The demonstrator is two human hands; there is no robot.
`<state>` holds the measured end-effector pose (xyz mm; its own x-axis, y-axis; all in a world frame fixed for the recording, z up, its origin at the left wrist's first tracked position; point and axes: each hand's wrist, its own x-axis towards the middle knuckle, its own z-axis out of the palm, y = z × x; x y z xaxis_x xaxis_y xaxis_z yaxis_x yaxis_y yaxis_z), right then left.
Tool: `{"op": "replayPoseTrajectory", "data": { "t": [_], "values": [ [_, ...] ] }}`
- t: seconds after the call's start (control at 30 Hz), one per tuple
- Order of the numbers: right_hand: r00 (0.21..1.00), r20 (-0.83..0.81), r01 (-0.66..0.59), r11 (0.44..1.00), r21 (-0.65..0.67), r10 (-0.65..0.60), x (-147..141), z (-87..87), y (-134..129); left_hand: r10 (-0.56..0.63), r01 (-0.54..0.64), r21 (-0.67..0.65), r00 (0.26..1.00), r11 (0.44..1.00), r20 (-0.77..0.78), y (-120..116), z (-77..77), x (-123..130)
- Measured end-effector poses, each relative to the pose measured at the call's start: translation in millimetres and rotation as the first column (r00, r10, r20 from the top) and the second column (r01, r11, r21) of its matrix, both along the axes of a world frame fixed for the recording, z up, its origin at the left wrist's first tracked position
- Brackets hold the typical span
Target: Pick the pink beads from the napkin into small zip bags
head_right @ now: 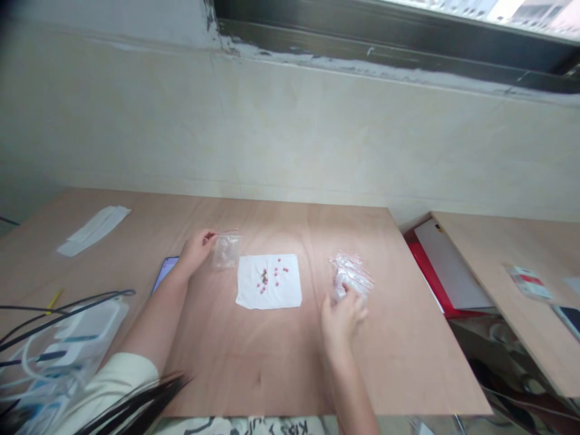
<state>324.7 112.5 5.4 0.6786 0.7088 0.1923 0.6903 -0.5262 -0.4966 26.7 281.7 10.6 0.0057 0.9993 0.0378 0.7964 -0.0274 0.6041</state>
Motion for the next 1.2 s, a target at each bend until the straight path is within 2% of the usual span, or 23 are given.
{"op": "replayPoseTrajectory", "data": {
  "t": [0.07, 0.13, 0.23, 0.33, 0.37, 0.4, 0.47, 0.57, 0.63, 0.67, 0.73, 0.8, 0.83, 0.9, 0.97, 1.0, 1.07, 1.13, 1.2],
  "values": [
    [0.992, 0.087, 0.104, 0.987, -0.123, -0.094, 14.8, -7.6, -11.9, 0.044, -0.044, 0.0, 0.999, 0.999, -0.019, 20.5, -3.8, -2.6],
    [0.983, 0.12, 0.159, 0.965, -0.208, -0.136, 21.5, -13.1, -21.7, 0.082, -0.082, -0.005, 0.996, 0.997, -0.035, 31.5, -6.8, -3.2],
    [0.987, 0.116, 0.137, 0.963, -0.23, -0.112, 23.3, -15.8, -31.8, 0.109, -0.108, 0.025, 0.993, 0.994, -0.054, 28.1, -7.1, -3.0],
    [0.994, 0.076, 0.085, 0.987, -0.133, -0.075, 25.3, -13.8, -38.1, 0.025, -0.021, 0.065, 0.998, 0.998, -0.06, 3.7, -7.7, -1.7],
    [0.996, 0.046, 0.08, 0.992, -0.099, -0.076, 26.7, -12.5, -40.1, -0.048, 0.052, 0.063, 0.997, 0.997, -0.06, -6.6, -9.7, -0.7],
    [0.996, 0.009, 0.086, 0.994, -0.071, -0.085, 28.4, -10.7, -42.0, -0.185, 0.191, 0.064, 0.979, 0.98, -0.083, -16.5, -12.9, 0.5],
    [0.988, -0.082, 0.125, 0.991, -0.04, -0.128, 32.0, -5.4, -46.2, -0.302, 0.31, 0.046, 0.944, 0.95, -0.135, -31.9, -21.3, 3.2],
    [0.952, -0.208, 0.239, 0.969, 0.056, -0.223, 33.6, 7.7, -51.9, -0.336, 0.346, 0.023, 0.924, 0.938, -0.184, -38.0, -29.8, 6.5],
    [0.925, -0.323, 0.272, 0.944, 0.187, -0.203, 29.1, 19.1, -52.8, -0.298, 0.311, 0.029, 0.932, 0.95, -0.208, -34.8, -25.6, 8.7],
    [0.908, -0.396, 0.254, 0.934, 0.251, -0.14, 24.5, 24.7, -51.7, -0.271, 0.285, 0.042, 0.94, 0.957, -0.208, -33.7, -19.7, 10.3],
    [0.834, -0.547, 0.144, 0.932, 0.332, 0.066, 10.4, 34.3, -46.2, -0.236, 0.25, 0.079, 0.959, 0.965, -0.156, -36.8, -1.5, 16.3],
    [0.688, -0.671, -0.042, 0.938, 0.345, 0.277, -9.0, 39.6, -37.0, -0.321, 0.321, 0.096, 0.947, 0.942, -0.014, -49.8, 20.8, 26.2],
    [0.603, -0.71, -0.149, 0.926, 0.347, 0.364, -19.6, 40.3, -31.7, -0.412, 0.408, 0.067, 0.907, 0.911, 0.081, -59.7, 31.5, 32.1],
    [0.433, -0.752, -0.358, 0.861, 0.362, 0.497, -40.2, 38.3, -21.4, -0.586, 0.605, -0.009, 0.775, 0.796, 0.236, -82.6, 48.2, 43.7],
    [0.343, -0.742, -0.498, 0.781, 0.377, 0.577, -56.2, 33.8, -12.8, -0.684, 0.734, -0.048, 0.654, 0.678, 0.323, -103.6, 56.3, 51.9],
    [0.328, -0.73, -0.537, 0.754, 0.379, 0.6, -61.6, 31.3, -9.3, -0.686, 0.742, -0.055, 0.642, 0.668, 0.343, -111.5, 57.3, 54.1],
    [0.345, -0.698, -0.576, 0.729, 0.37, 0.628, -67.2, 27.8, -3.7, -0.639, 0.716, -0.08, 0.663, 0.694, 0.39, -120.8, 56.1, 54.6],
    [0.375, -0.664, -0.6, 0.715, 0.358, 0.647, -67.6, 26.9, 0.4, -0.566, 0.676, -0.127, 0.692, 0.726, 0.448, -123.1, 54.5, 52.3],
    [0.39, -0.63, -0.634, 0.692, 0.345, 0.671, -66.1, 27.9, 2.8, -0.532, 0.672, -0.169, 0.694, 0.721, 0.485, -122.1, 55.8, 49.8]
  ]
}}
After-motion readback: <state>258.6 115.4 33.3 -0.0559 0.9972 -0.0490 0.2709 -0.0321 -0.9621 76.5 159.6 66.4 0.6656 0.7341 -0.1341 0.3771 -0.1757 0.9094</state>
